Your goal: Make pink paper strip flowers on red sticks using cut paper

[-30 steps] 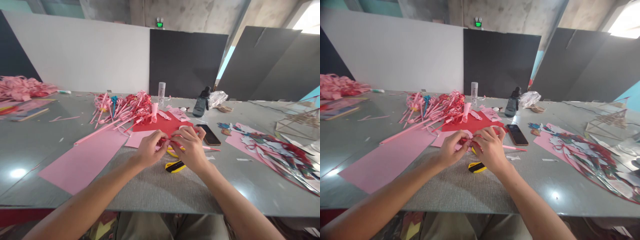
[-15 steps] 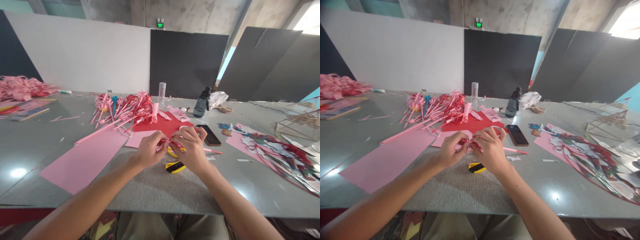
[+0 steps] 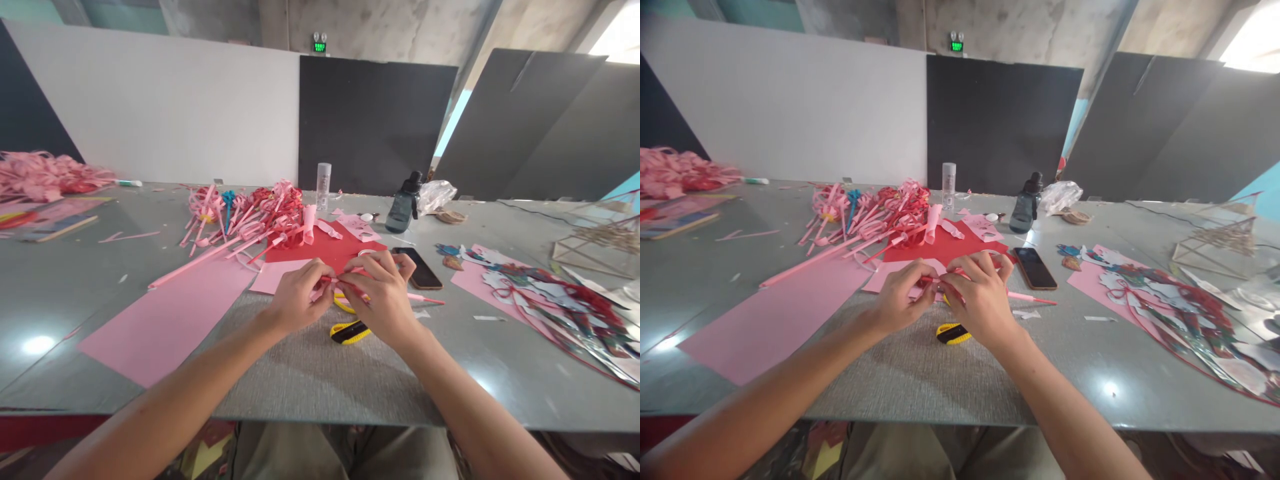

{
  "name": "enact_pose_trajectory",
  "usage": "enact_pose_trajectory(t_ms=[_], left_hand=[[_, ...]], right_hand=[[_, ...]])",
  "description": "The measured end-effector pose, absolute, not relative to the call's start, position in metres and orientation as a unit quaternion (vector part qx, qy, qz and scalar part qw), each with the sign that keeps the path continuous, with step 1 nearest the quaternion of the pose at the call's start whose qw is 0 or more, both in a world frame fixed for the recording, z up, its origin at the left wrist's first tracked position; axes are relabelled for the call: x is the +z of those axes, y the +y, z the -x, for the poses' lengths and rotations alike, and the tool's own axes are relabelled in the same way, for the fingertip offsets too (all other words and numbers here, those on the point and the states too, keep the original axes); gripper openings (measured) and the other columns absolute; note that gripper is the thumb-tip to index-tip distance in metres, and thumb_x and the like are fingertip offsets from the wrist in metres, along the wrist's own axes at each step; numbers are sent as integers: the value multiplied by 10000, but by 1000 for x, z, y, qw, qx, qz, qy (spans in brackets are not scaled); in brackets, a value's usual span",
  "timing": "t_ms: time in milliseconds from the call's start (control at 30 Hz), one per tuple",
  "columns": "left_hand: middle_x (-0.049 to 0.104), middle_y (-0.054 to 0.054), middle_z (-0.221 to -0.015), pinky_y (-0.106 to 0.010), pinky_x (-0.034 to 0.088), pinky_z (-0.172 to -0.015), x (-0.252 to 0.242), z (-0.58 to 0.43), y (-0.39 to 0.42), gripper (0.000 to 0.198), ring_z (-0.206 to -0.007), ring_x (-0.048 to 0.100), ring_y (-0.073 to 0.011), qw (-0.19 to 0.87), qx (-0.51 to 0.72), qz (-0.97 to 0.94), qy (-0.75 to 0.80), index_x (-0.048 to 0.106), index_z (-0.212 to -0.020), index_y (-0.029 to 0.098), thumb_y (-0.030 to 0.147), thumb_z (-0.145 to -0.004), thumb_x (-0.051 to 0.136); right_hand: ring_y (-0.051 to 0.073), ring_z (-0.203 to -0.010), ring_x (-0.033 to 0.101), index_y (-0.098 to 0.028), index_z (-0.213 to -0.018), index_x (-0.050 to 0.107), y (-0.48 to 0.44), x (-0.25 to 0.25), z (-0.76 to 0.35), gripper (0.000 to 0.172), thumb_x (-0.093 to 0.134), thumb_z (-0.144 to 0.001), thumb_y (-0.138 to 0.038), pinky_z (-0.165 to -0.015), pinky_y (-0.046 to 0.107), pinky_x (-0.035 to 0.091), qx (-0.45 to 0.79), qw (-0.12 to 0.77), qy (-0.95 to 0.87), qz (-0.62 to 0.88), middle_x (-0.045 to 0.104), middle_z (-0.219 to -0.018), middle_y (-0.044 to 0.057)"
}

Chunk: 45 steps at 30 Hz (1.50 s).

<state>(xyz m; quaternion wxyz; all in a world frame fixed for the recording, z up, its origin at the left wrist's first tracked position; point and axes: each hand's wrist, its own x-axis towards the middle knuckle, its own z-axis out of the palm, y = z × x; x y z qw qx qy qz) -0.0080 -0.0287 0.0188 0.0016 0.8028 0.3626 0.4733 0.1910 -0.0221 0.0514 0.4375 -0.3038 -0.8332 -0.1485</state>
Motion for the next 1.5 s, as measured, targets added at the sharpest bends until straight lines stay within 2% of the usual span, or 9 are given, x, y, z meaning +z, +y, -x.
enact_pose_trajectory(t_ms=[300, 567, 833, 1033, 1500], left_hand=[[640, -9, -865, -268, 439, -663, 22, 6, -31, 34, -726, 597, -143, 18, 476, -798, 369, 557, -988, 208, 233, -966, 551], [602, 3, -803, -264, 422, -638, 23, 4, -32, 97, -689, 571, -134, 18, 471, -799, 374, 556, -928, 200, 255, -1002, 524], [599, 1, -813, -268, 427, -641, 22, 6, -30, 51, -685, 561, -136, 4, 474, -802, 365, 557, -973, 202, 241, -994, 532], [631, -20, -852, -270, 460, -659, 24, 6, -31, 61, -714, 596, -148, 9, 466, -809, 358, 556, -979, 205, 247, -1001, 518], [630, -19, -893, -268, 441, -666, 22, 7, -30, 49, -741, 589, -143, 4, 467, -807, 363, 554, -1024, 203, 242, -1001, 537]], right_hand=[[225, -997, 594, -257, -843, 756, -21, 49, -191, 77, 762, -916, -232, -934, 460, 269, -155, 450, -830, 290, 785, -981, -32], [227, -977, 604, -249, -832, 741, -22, 51, -190, 81, 751, -911, -235, -907, 453, 290, -147, 461, -823, 297, 783, -960, -21], [219, -980, 612, -261, -882, 756, -26, 52, -191, 68, 715, -928, -232, -931, 456, 265, -128, 442, -831, 312, 777, -982, -28], [203, -980, 613, -264, -904, 765, -26, 55, -192, 145, 642, -974, -233, -952, 451, 257, -99, 409, -851, 313, 773, -1003, -27], [195, -948, 612, -245, -880, 733, -23, 53, -192, 113, 677, -973, -213, -930, 436, 263, -124, 430, -843, 297, 781, -980, -33]])
